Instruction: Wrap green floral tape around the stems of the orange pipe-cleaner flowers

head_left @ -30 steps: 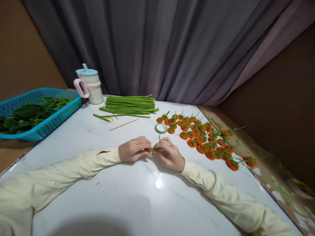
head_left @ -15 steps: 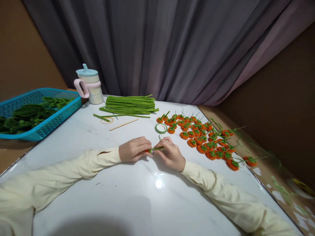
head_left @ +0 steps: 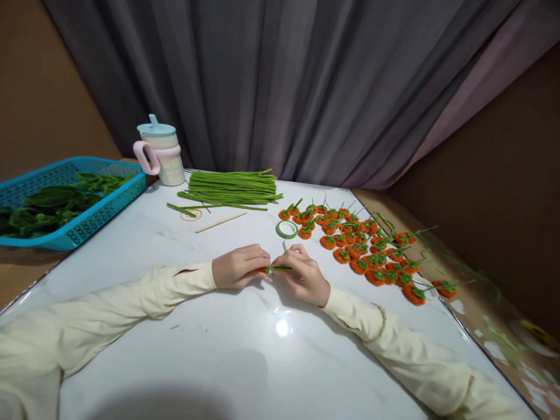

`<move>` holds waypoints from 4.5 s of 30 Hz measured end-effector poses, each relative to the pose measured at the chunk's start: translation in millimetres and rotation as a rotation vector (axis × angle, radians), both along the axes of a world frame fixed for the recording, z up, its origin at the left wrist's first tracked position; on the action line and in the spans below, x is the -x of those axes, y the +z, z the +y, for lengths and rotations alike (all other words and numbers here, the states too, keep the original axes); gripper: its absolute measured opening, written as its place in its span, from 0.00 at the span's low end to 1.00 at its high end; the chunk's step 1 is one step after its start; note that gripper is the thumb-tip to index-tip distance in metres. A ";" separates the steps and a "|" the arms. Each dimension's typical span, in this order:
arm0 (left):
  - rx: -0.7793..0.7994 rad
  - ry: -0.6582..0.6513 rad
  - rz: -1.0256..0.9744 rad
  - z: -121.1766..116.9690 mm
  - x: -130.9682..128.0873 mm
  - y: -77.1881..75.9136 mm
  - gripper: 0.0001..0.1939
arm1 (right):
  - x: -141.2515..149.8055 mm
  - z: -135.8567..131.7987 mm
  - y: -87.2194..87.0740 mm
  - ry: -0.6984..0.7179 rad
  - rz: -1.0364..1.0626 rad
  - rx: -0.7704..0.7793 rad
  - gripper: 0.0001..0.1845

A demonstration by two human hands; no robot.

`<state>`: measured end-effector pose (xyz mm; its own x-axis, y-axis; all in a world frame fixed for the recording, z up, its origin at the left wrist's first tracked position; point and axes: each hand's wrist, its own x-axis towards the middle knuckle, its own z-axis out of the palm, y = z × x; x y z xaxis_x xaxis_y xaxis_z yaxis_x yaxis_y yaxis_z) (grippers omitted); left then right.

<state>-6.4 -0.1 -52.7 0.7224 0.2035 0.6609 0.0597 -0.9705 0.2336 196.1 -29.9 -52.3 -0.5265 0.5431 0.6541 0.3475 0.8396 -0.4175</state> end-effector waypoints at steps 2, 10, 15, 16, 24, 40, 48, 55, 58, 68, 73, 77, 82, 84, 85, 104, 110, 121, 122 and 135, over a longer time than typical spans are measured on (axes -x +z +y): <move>0.011 -0.007 0.004 -0.1 -0.1 0.1 0.06 | 0.3 0.0 1.6 0.005 -0.012 0.004 0.04; 0.245 -0.008 -0.034 -3.5 -3.3 2.9 0.06 | 0.1 1.6 1.8 -0.006 -0.046 -0.023 0.05; 0.403 0.013 -0.009 -3.9 -4.5 6.1 0.08 | -3.3 3.5 -1.5 -0.003 -0.203 -0.357 0.10; 0.437 0.015 -0.001 -3.6 -4.5 6.8 0.08 | -3.9 3.6 -1.6 -0.007 -0.234 -0.420 0.11; 0.917 0.020 0.016 0.4 -5.2 10.0 0.10 | -8.3 3.7 5.7 -0.028 -0.398 -0.786 0.09; 1.975 -0.129 -0.139 1.5 -12.3 8.1 0.12 | -13.7 2.8 0.8 -0.072 -0.458 -0.916 0.12; 2.324 -0.243 -0.099 -0.3 -12.6 9.3 0.06 | -15.2 2.2 1.7 -0.022 -0.472 -0.797 0.13; 1.701 -0.001 -0.014 8.6 -8.4 18.3 0.21 | -4.8 4.5 7.3 -0.045 -0.168 -0.207 0.11; 1.343 0.004 0.104 13.2 -2.1 26.5 0.20 | -2.0 3.2 12.0 -0.047 -0.079 0.136 0.11; 0.724 -0.057 0.251 5.8 2.0 38.1 0.10 | 0.7 -0.6 22.0 0.081 0.137 0.789 0.13; 0.817 -0.057 0.240 5.8 1.5 37.9 0.08 | -1.1 2.5 23.1 0.134 0.134 0.857 0.15; 1.053 -0.101 0.234 6.7 0.8 35.1 0.07 | -3.7 5.2 24.6 0.129 0.007 0.573 0.16; 1.254 -0.124 0.210 8.8 1.4 31.5 0.09 | -4.7 6.0 24.8 0.131 -0.026 0.437 0.16; 1.305 -0.122 0.194 9.2 1.5 31.5 0.10 | -4.8 5.9 24.7 0.121 -0.037 0.368 0.15; 1.327 -0.119 0.185 9.2 1.2 31.7 0.11 | -4.8 5.9 24.5 0.115 -0.046 0.320 0.14; 2.127 -0.088 0.009 4.7 -8.4 21.1 0.13 | -9.9 4.4 12.3 0.025 -0.387 -0.686 0.10; 0.918 0.198 0.267 2.8 -0.9 46.2 0.24 | -4.0 7.5 12.7 0.036 -0.095 0.057 0.14; 0.074 0.196 0.491 -24.3 -4.1 52.0 0.08 | -2.8 7.2 26.2 0.206 -0.143 0.551 0.14; 0.144 0.187 0.489 -23.7 -3.8 52.4 0.07 | -3.3 7.7 25.7 0.234 -0.152 0.527 0.14; 1.477 0.171 0.366 -1.3 -1.8 54.8 0.07 | -2.1 4.3 22.2 0.120 -0.272 -0.201 0.10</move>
<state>-4.5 -1.4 2.1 0.6960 0.5935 -0.4041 0.4106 0.1326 0.9021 198.2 -25.7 -30.1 -0.7480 0.3422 0.5687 0.3176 0.9369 -0.1460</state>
